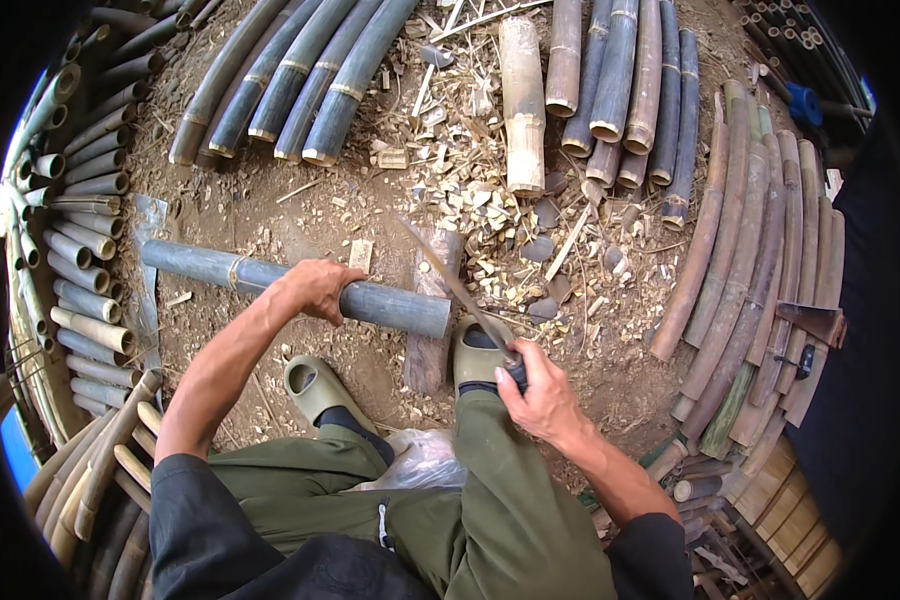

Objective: The person uses a machete to shave and cut notches into pieces of bamboo. They position stalks on a wooden block and strike them with the blade to remove sections and smooth the outer surface.

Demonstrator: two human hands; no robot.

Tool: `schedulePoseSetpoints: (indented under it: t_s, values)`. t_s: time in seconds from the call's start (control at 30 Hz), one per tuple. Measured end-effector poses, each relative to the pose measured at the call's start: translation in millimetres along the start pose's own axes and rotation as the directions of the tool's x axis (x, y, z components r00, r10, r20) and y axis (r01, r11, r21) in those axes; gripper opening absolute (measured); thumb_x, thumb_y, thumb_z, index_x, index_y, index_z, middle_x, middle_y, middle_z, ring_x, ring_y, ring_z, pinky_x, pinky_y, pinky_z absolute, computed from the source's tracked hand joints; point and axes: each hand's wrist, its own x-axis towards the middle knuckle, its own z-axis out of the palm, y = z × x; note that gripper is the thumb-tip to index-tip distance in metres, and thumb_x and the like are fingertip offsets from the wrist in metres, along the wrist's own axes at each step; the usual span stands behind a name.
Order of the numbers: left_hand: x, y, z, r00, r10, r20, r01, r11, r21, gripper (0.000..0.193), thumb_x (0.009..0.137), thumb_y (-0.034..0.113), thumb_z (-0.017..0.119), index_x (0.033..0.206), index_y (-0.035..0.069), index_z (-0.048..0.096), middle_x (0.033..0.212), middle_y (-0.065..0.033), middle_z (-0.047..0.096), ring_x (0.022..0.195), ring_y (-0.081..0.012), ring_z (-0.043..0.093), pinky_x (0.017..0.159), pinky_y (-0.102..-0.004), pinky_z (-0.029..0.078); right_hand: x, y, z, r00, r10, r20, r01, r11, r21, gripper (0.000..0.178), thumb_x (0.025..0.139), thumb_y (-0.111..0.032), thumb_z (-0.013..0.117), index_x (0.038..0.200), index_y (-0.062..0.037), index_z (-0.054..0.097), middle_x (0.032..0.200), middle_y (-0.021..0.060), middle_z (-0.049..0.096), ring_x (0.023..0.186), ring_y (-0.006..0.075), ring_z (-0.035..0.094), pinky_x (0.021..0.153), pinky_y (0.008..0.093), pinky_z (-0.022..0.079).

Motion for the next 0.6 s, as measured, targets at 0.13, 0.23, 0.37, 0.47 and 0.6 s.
schedulePoseSetpoints:
  t_s: [0.13, 0.23, 0.37, 0.47, 0.6]
  values:
    - [-2.0, 7.6, -8.8, 1.0, -0.007, 0.009, 0.007, 1.0, 0.009, 0.066, 0.061, 0.031, 0.086, 0.119, 0.012, 0.063, 0.099, -0.0161, 0.073, 0.096, -0.0342, 0.07, 0.085, -0.0449, 0.055, 25.5, 2.8, 16.1, 0.988, 0.11, 0.106, -0.091, 0.981, -0.173, 0.036, 0.094, -0.022, 0.064, 0.121, 0.0003, 0.052, 0.099, 0.0264, 0.068, 0.081, 0.0442, 0.07, 0.07, 0.0499, 0.057]
    - [-2.4, 8.3, -7.9, 0.999, -0.051, -0.013, 0.051, 0.999, 0.005, 0.057, 0.062, 0.033, 0.084, 0.112, 0.01, 0.066, 0.094, -0.0154, 0.073, 0.09, -0.0348, 0.071, 0.081, -0.0448, 0.056, 34.9, 18.4, 35.5, 0.995, 0.021, 0.099, 0.002, 0.975, -0.222, 0.037, 0.095, -0.024, 0.063, 0.121, 0.0, 0.052, 0.101, 0.027, 0.068, 0.083, 0.0441, 0.07, 0.069, 0.0493, 0.058]
    - [-7.8, 3.5, -2.3, 0.995, -0.065, -0.079, 0.066, 0.998, 0.016, 0.054, 0.061, 0.035, 0.082, 0.106, 0.009, 0.069, 0.09, -0.0147, 0.074, 0.084, -0.0336, 0.071, 0.079, -0.0441, 0.057, 50.3, -8.8, 40.1, 0.965, -0.258, -0.053, 0.248, 0.958, -0.142, 0.032, 0.094, -0.022, 0.066, 0.113, 0.002, 0.055, 0.097, 0.024, 0.068, 0.079, 0.0404, 0.07, 0.066, 0.0447, 0.059]
    - [-5.2, 2.0, 5.9, 0.996, -0.045, -0.08, 0.047, 0.998, 0.03, 0.056, 0.059, 0.036, 0.082, 0.107, 0.009, 0.069, 0.089, -0.0149, 0.074, 0.084, -0.0333, 0.071, 0.078, -0.0437, 0.057, 53.3, -23.9, 43.2, 0.885, -0.425, -0.189, 0.416, 0.905, -0.088, 0.029, 0.093, -0.02, 0.067, 0.107, 0.0025, 0.057, 0.089, 0.0195, 0.067, 0.069, 0.0367, 0.07, 0.059, 0.0424, 0.059]
    - [-3.5, 4.5, -6.2, 0.994, -0.047, -0.102, 0.049, 0.999, 0.011, 0.054, 0.06, 0.035, 0.082, 0.106, 0.01, 0.07, 0.09, -0.0133, 0.074, 0.083, -0.0312, 0.072, 0.077, -0.0419, 0.057, 67.9, 36.6, 47.6, 0.983, 0.043, 0.178, 0.031, 0.918, -0.395, 0.029, 0.094, -0.021, 0.064, 0.11, 0.0016, 0.054, 0.086, 0.0218, 0.068, 0.068, 0.0399, 0.069, 0.055, 0.0444, 0.058]
